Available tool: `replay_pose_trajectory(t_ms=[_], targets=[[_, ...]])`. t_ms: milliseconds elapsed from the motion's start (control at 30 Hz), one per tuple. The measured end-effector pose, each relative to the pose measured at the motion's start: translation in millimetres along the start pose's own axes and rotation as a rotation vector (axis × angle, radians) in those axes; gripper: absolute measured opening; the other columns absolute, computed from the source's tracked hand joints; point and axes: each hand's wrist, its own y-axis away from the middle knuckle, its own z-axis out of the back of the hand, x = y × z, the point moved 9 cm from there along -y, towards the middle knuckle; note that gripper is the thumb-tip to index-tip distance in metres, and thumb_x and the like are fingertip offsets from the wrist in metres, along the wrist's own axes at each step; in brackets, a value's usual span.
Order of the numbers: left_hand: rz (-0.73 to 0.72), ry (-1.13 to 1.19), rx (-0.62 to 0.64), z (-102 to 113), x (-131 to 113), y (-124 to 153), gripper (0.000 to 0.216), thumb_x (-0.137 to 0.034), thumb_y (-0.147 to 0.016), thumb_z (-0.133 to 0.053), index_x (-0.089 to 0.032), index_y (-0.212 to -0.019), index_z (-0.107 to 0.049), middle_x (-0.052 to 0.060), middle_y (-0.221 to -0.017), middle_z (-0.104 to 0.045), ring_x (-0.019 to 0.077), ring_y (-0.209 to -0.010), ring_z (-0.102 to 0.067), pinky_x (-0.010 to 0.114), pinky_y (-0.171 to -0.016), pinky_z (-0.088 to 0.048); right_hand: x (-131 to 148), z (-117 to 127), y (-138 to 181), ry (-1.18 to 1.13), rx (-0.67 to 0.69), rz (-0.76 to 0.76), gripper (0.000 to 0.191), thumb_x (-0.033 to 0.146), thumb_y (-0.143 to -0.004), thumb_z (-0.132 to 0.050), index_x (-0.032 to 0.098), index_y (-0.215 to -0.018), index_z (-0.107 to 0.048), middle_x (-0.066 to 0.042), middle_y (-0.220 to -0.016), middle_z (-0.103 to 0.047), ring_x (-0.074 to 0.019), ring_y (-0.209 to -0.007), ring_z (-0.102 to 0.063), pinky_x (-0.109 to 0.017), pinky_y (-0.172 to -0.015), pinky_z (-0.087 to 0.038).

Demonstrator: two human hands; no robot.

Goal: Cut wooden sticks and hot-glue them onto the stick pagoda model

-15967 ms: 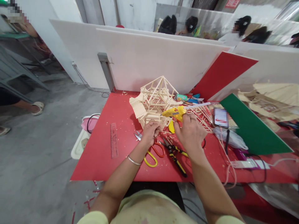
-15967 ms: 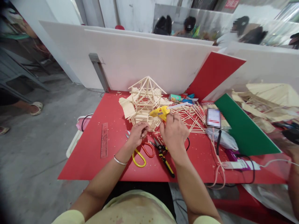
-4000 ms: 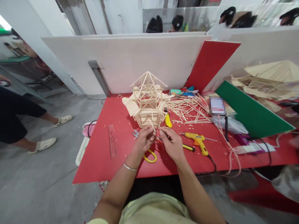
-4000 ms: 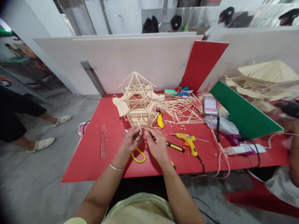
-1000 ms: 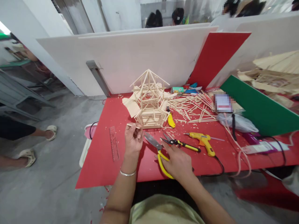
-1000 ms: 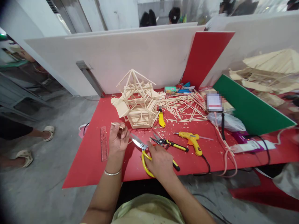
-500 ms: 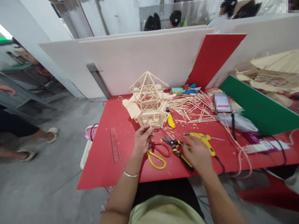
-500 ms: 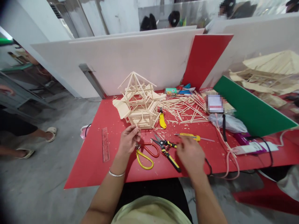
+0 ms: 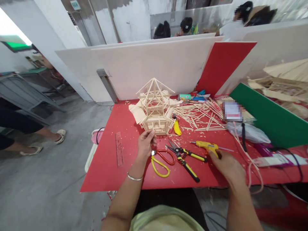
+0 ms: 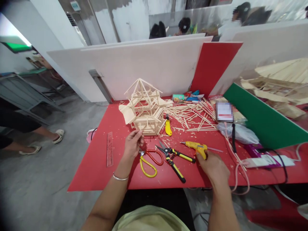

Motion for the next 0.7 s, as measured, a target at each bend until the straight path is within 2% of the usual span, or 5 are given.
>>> replay_pose_trajectory(t_ms=[233, 400, 567, 633, 700], targets=[[0.013, -0.001, 0.011, -2, 3, 0, 0.044, -0.04, -0.062, -0.091, -0.014, -0.088, -0.068, -0.002, -0.061, -0.066, 0.0072, -0.042, -0.054, 0.017, -0.038, -0.04, -10, -18, -14, -0.084, 0.044, 0.11, 0.049, 0.044, -0.084, -0.054, 0.018, -0.123, -0.068, -0.014, -0.114, -0.075, -0.0282, -0.099, -0.071, -0.032, -0.073, -0.047], [-0.001, 0.021, 0.032, -5, 2, 0, 0.043, -0.041, -0.064, -0.09, -0.013, -0.088, -0.068, -0.002, -0.06, -0.066, 0.0071, -0.042, -0.053, 0.017, -0.037, -0.039, -6, -3, -10, -0.161, -0.061, 0.067, 0.048, 0.045, -0.079, -0.055, 0.016, -0.114, -0.071, -0.014, -0.101, -0.076, -0.0289, -0.091, -0.07, -0.033, -0.07, -0.046], [-0.022, 0.042, 0.069, -5, 7, -3, 0.038, -0.042, -0.069, -0.086, -0.014, -0.087, -0.069, -0.002, -0.062, -0.065, 0.0068, -0.043, -0.053, 0.018, -0.039, -0.041, 33, 63, 19, -0.307, -0.331, 0.091, 0.058, 0.054, -0.081, -0.051, 0.015, -0.122, -0.063, -0.015, -0.107, -0.072, -0.028, -0.088, -0.067, -0.036, -0.073, -0.047], [-0.043, 0.05, 0.078, -5, 8, -5, 0.037, -0.044, -0.07, -0.085, -0.014, -0.087, -0.069, -0.002, -0.062, -0.064, 0.0068, -0.043, -0.052, 0.018, -0.04, -0.04, 71, 103, 43, -0.379, -0.457, 0.186, 0.057, 0.053, -0.081, -0.053, 0.017, -0.124, -0.059, -0.014, -0.111, -0.07, -0.0255, -0.086, -0.065, -0.035, -0.074, -0.046], [-0.062, 0.052, 0.074, -6, 9, -8, 0.037, -0.044, -0.071, -0.084, -0.014, -0.086, -0.07, -0.002, -0.06, -0.063, 0.0067, -0.043, -0.052, 0.018, -0.04, -0.04, 118, 134, 66, -0.426, -0.483, 0.312, 0.044, 0.049, -0.084, -0.049, 0.019, -0.114, -0.059, -0.009, -0.095, -0.069, -0.0212, -0.073, -0.062, -0.032, -0.067, -0.043]])
